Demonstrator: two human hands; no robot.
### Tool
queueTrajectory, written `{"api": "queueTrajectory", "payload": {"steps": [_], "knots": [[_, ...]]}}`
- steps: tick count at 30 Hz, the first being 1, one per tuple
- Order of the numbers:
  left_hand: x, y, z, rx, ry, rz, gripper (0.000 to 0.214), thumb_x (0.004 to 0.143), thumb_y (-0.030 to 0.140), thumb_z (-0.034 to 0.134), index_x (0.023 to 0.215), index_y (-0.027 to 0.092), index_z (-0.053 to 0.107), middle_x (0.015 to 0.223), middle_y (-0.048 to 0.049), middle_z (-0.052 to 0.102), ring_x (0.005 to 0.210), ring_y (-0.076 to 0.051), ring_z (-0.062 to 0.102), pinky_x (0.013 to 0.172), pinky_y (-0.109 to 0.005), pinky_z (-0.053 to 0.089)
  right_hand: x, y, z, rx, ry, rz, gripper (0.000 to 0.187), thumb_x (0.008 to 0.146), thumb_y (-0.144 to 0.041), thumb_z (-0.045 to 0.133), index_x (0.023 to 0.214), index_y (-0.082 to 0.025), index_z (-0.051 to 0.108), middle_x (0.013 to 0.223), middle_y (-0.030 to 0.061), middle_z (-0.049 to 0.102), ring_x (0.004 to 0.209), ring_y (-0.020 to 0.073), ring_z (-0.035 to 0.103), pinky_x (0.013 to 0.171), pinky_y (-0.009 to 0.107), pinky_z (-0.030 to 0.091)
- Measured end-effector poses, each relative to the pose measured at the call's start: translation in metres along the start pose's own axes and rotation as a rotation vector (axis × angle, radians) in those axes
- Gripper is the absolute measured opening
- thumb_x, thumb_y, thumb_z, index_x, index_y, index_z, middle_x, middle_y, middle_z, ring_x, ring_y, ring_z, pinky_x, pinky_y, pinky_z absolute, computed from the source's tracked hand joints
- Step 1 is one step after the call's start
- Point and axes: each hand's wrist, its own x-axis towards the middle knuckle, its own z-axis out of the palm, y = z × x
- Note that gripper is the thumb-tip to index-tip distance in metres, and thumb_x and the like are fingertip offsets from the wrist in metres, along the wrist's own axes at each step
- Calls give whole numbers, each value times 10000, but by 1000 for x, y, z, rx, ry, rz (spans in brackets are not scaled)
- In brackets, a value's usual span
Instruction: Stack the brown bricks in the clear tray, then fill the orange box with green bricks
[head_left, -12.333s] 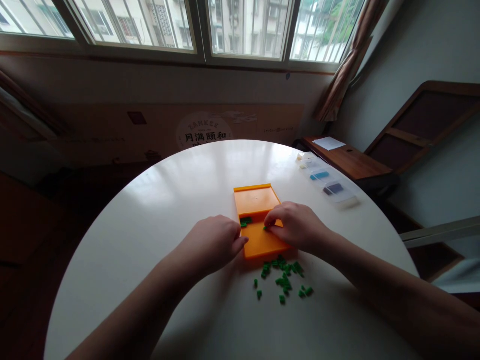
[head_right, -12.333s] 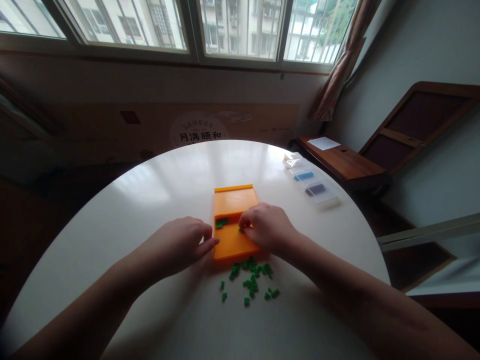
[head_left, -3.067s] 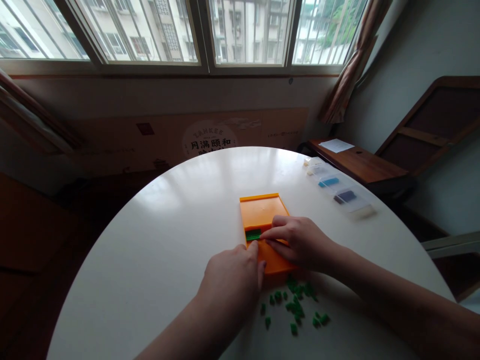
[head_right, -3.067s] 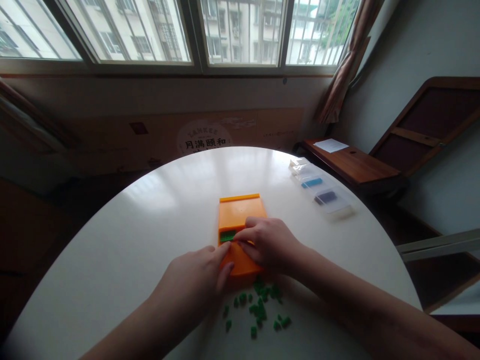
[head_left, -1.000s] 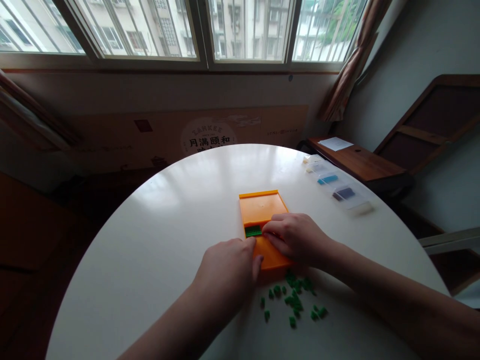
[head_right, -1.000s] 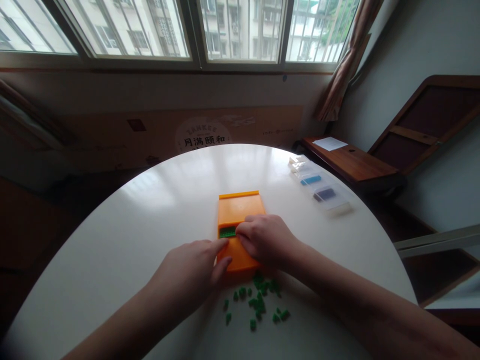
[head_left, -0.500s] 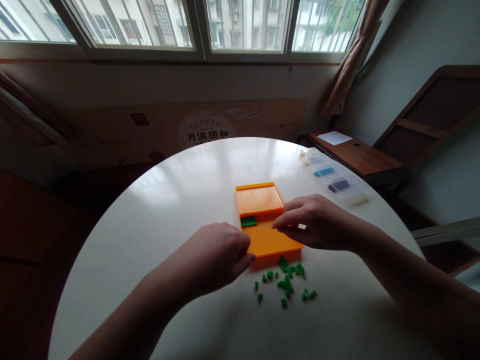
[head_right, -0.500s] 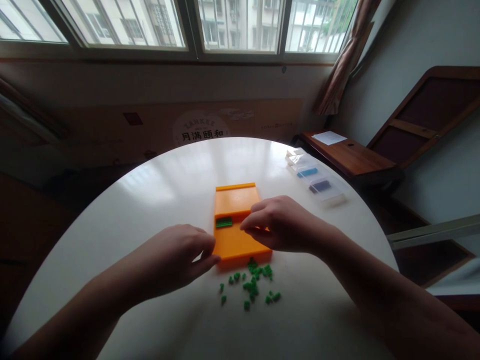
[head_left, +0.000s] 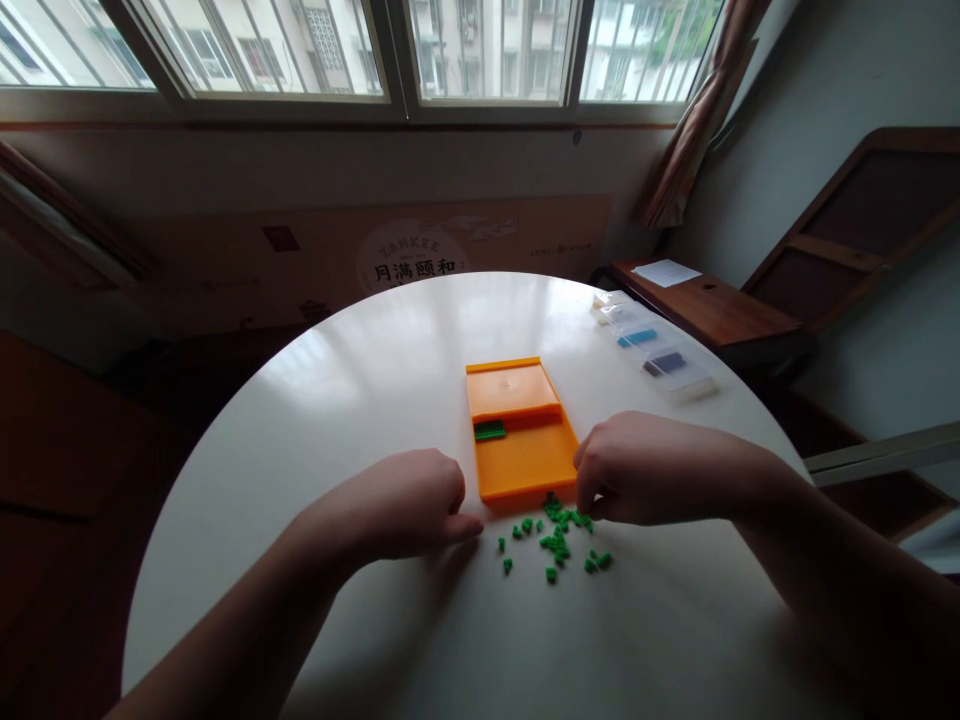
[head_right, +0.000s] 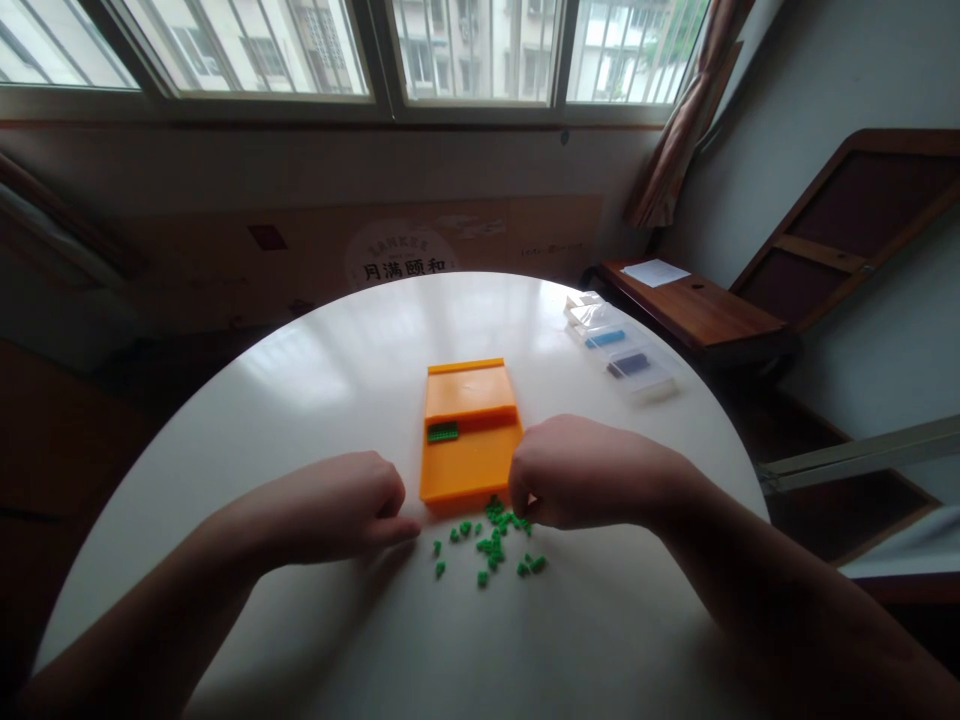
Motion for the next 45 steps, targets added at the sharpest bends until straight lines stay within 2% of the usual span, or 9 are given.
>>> {"api": "queueTrajectory", "payload": {"steps": [3,10,15,19,26,38,45], "knots": [[1,-1,-1,-3,-39,-24,380,804,491,494,676,192,690,625,-44,617,495,-143,455,471,-284,321,0,-1,3,-24,-17,-3,197,756,-189,592,786,-277,766,763,-6,725,670,151,580,646,276,351],[3,0,0,-26,-37,-11,481,813,586,467,641,189,675,596,-44,600,480,-139,438,470,-285,321,2,0,4,-29,-50,-11,178,759,-217,596,792,-273,762,758,-5,720,662,148,570,626,274,335],[4,1,1,-4,-44,10,455,800,565,480,621,189,662,571,-37,587,475,-140,441,459,-281,320,4,2,4,15,-44,-24,209,773,-226,600,867,-302,770,802,-19,728,715,154,587,643,270,350],[4,0,1,-6,-41,3,448,795,553,488,626,182,672,576,-41,595,473,-139,449,454,-279,322,5,3,4,32,-32,-15,215,772,-217,605,887,-285,774,823,-5,731,731,160,594,655,273,359],[5,-1,0,-23,-39,22,412,792,520,500,625,182,666,590,-46,607,474,-135,453,454,-272,323,5,2,2,37,-58,-33,174,757,-200,614,836,-245,763,770,0,710,672,144,556,623,266,349],[3,0,1,-8,-58,-18,419,792,527,492,693,190,721,621,-57,631,497,-154,473,475,-282,347,-1,-1,-1,16,-22,-11,222,760,-175,596,844,-267,780,776,-5,729,703,149,589,669,273,370],[5,-1,1,-20,-79,-24,444,792,559,492,692,188,714,632,-65,642,508,-169,495,473,-291,353,-5,-6,1,16,-90,-56,151,738,-204,623,773,-247,763,715,-19,698,612,126,529,606,276,333]]}}
